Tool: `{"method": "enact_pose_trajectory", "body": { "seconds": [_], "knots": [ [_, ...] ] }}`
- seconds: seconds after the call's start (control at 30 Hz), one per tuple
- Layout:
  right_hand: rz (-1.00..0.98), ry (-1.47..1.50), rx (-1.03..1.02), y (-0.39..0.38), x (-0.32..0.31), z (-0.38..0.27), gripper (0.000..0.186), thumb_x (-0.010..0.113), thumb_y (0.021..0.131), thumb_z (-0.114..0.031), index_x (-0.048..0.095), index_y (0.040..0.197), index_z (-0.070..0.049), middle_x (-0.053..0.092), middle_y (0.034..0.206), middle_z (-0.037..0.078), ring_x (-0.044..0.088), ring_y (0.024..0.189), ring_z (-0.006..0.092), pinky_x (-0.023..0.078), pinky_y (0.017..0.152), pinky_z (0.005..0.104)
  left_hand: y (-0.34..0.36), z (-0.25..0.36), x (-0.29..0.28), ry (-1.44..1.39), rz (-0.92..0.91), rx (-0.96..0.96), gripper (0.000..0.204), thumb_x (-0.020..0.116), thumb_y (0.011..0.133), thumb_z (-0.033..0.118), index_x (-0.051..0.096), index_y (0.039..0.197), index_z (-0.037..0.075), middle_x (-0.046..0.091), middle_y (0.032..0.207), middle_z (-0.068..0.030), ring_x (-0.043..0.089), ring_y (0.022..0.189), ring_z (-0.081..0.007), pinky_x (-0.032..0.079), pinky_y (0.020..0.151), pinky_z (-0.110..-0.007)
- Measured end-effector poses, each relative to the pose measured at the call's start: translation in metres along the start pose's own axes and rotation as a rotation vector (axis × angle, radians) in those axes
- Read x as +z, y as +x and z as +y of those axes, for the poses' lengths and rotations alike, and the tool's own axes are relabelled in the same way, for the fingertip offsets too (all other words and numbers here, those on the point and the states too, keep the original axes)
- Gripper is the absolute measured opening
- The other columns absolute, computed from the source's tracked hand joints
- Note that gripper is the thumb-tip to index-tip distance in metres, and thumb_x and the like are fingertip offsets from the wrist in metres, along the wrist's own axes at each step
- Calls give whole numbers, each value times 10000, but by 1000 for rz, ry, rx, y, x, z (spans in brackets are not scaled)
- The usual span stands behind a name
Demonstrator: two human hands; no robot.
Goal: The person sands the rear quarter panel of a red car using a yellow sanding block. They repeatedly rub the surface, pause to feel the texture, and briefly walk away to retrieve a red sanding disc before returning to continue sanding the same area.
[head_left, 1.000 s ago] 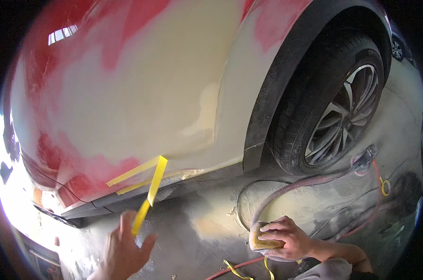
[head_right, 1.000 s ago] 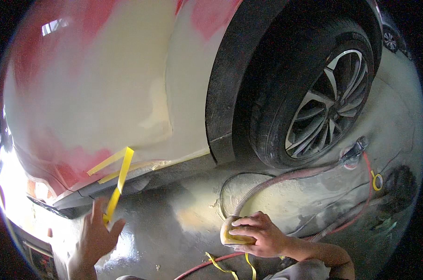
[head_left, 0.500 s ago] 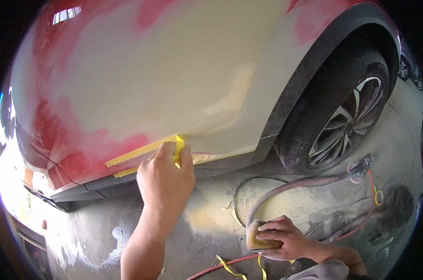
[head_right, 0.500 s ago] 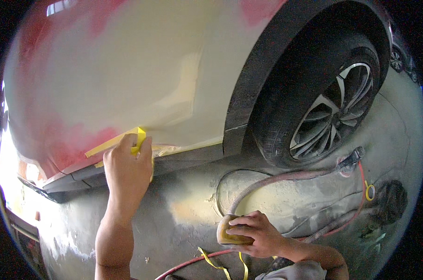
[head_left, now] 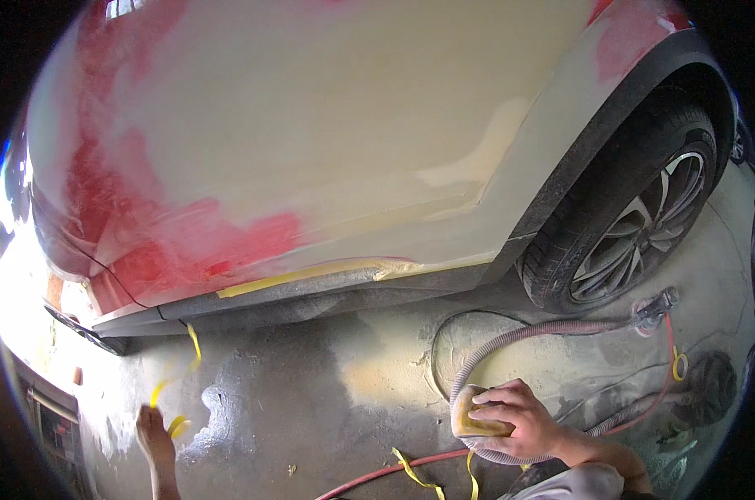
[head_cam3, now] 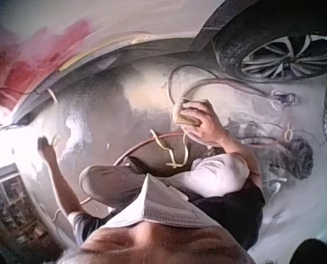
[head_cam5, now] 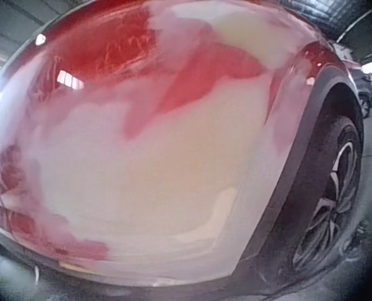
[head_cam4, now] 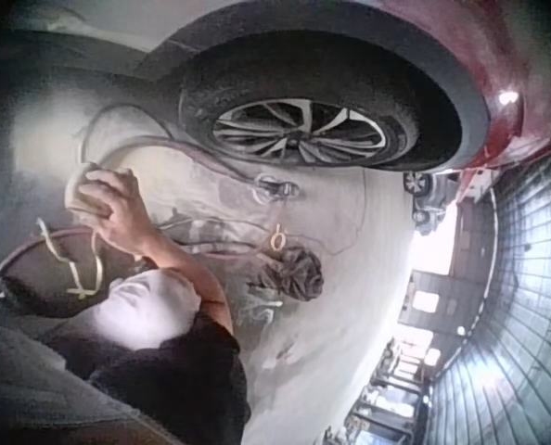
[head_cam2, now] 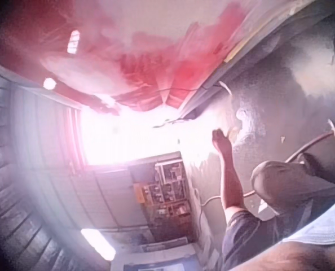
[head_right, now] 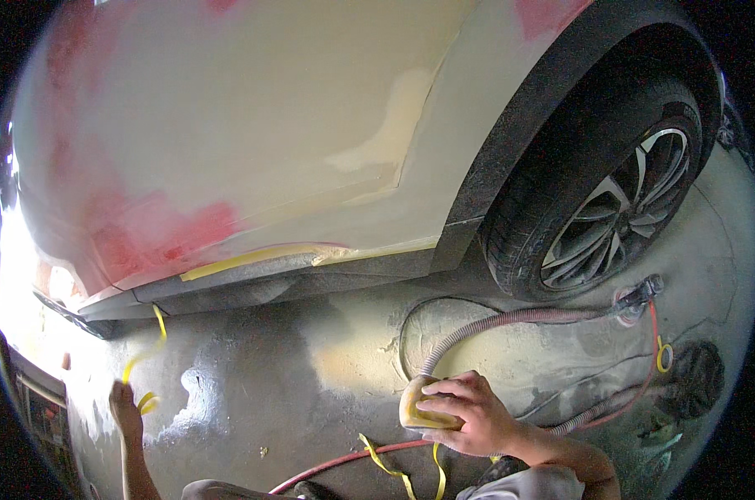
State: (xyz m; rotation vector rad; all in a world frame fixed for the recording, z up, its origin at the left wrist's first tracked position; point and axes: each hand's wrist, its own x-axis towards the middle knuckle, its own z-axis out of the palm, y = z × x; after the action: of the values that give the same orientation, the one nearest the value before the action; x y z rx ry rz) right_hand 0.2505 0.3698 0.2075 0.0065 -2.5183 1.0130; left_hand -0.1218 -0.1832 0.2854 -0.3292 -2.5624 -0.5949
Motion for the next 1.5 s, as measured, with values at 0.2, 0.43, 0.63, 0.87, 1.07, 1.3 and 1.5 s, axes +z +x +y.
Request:
{"method": "enact_pose_trajectory", "body": {
  "seconds": [0.2,0.43,0.63,0.87,1.07,1.3,1.5],
  "knots": [
    [-19,-24,0,-1,8,11,542,882,733,-321,703,1219,-159,618,1296,32,555,1094,257,423,1001,409,-27,136,-14,505,-488,349,149,610,874,105,714,825,9,630,1240,-225,561,1232,-412,313,1116,-565],
    [-30,-9,-30,-2,7,5,532,854,771,-326,692,1259,-189,588,1347,15,530,1165,243,397,1034,409,11,277,42,-6,-342,1040,338,674,759,28,766,1081,74,654,1271,-188,604,1258,-379,424,1117,-544],
    [19,-17,-30,-14,-5,7,525,830,801,-343,683,1283,-196,572,1372,5,524,1176,228,387,1039,407,37,445,70,40,196,1261,750,750,822,477,567,1400,35,422,1548,-192,345,1477,-400,279,1202,-551],
    [-28,-3,11,-23,-12,13,527,835,820,-347,683,1291,-169,585,1376,42,545,1193,242,397,1051,409,68,590,64,-202,489,1295,1071,776,753,510,303,1541,-39,250,1637,-245,227,1520,-445,219,1209,-593],
    [131,34,-86,-11,-22,4,524,868,723,-162,653,1198,-111,597,1291,92,558,1132,308,435,949,465,51,590,79,-206,439,1263,1097,776,743,531,296,1543,-46,239,1638,-259,224,1513,-481,242,1196,-593],
    [122,16,-108,-12,-20,6,517,860,738,-183,651,1204,-99,597,1302,90,559,1166,299,426,955,469,12,579,135,-150,427,1116,908,525,919,678,400,1549,35,238,1678,-153,162,1569,-346,68,1261,-513],
    [143,15,-106,-15,-10,12,486,864,730,-193,667,1162,-87,600,1291,110,560,1207,294,419,953,474,-2,602,131,-289,443,1028,1013,718,840,559,347,1464,-147,252,1591,-344,213,1495,-528,198,1197,-621]
  ]
}}
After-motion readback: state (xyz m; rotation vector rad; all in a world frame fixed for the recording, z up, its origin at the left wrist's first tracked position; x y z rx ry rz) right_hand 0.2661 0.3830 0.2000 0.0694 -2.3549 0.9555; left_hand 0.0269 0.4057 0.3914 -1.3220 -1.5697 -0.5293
